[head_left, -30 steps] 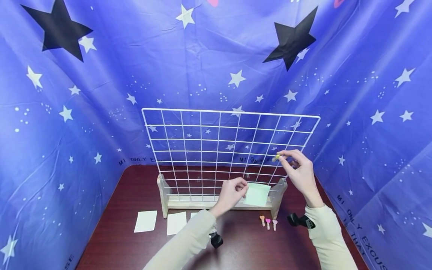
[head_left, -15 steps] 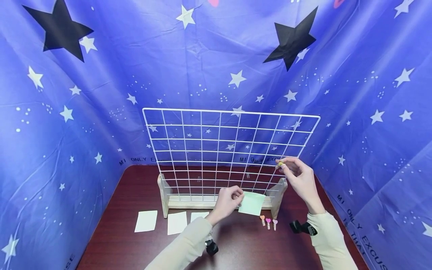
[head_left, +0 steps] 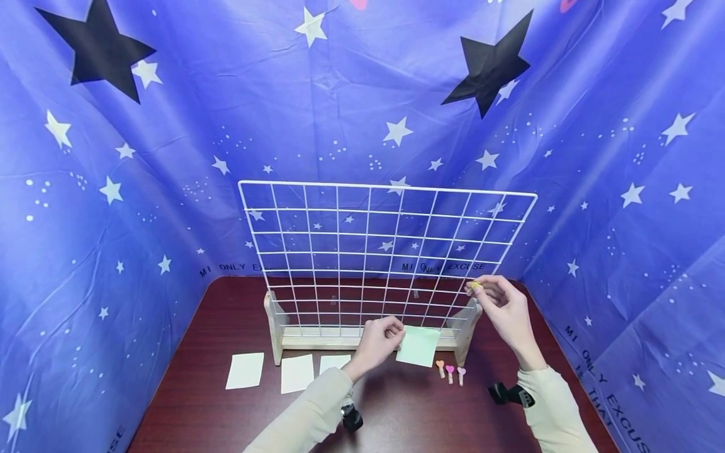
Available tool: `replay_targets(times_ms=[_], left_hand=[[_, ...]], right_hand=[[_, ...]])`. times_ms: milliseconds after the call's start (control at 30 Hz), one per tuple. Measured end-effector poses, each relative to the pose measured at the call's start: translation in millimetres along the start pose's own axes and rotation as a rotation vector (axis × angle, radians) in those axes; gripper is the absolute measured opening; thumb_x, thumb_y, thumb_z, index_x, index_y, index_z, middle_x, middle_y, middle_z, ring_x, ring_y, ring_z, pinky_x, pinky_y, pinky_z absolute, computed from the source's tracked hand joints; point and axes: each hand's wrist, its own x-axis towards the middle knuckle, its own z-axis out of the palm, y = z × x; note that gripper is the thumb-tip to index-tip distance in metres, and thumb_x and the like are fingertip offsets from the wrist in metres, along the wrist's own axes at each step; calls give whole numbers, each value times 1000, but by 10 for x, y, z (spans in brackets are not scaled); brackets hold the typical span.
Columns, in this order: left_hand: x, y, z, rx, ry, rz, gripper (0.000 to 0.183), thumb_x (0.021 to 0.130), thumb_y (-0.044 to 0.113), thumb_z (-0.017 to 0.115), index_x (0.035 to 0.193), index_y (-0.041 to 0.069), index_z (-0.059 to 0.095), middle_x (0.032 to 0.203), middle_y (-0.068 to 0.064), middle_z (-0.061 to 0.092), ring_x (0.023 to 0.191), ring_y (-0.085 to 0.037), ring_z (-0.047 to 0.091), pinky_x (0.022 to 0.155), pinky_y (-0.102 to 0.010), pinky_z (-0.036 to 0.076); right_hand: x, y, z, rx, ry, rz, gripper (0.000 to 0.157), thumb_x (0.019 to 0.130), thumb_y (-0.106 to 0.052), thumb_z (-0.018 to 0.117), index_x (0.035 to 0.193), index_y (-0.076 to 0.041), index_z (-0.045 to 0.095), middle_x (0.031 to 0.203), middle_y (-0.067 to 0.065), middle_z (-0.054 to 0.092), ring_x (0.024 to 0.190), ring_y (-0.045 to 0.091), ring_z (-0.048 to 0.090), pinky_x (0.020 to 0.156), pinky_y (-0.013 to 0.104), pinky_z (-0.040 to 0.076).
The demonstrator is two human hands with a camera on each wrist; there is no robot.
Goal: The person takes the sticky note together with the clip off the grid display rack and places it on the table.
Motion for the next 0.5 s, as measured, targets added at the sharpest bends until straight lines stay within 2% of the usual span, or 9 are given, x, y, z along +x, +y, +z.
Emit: replay_targets(times_ms=[100,267,333,500], left_hand=[[-14,-7,6,-3,-4,-14,5,85,-2,67,82,2,68,70,-3,68,52,-4,61,53,-18,51],[-34,0,8,-22,-13,-39,5,85,-4,66,83,1,67,69,-4,68,56,-24,67,54,-18,52],[-42,-6,9,-21,-13,-47,6,84,-4,66,83,2,67,69,-4,68,56,-23,66,54,-18,52],[-68,-44,4,12,-2,-36,5,83,-2,67,81,3,68,71,-4,68,58,-5,62,58,-18,52]], right_hand=[[-31,29,-10,29,3,-3,18,84,22,57,101,22,55,93,41,59,81,10,69,70,17,53],[-72,89,-31,49,12,-26,20,81,25,57,101,23,54,92,41,59,83,11,69,73,18,53],[-86,107,-40,55,15,-30,21,80,26,57,100,23,53,92,42,59,84,11,69,74,18,53],[-130,125,-79,21,34,-9,21,81,24,59,101,22,55,93,41,59,84,8,68,73,16,52]])
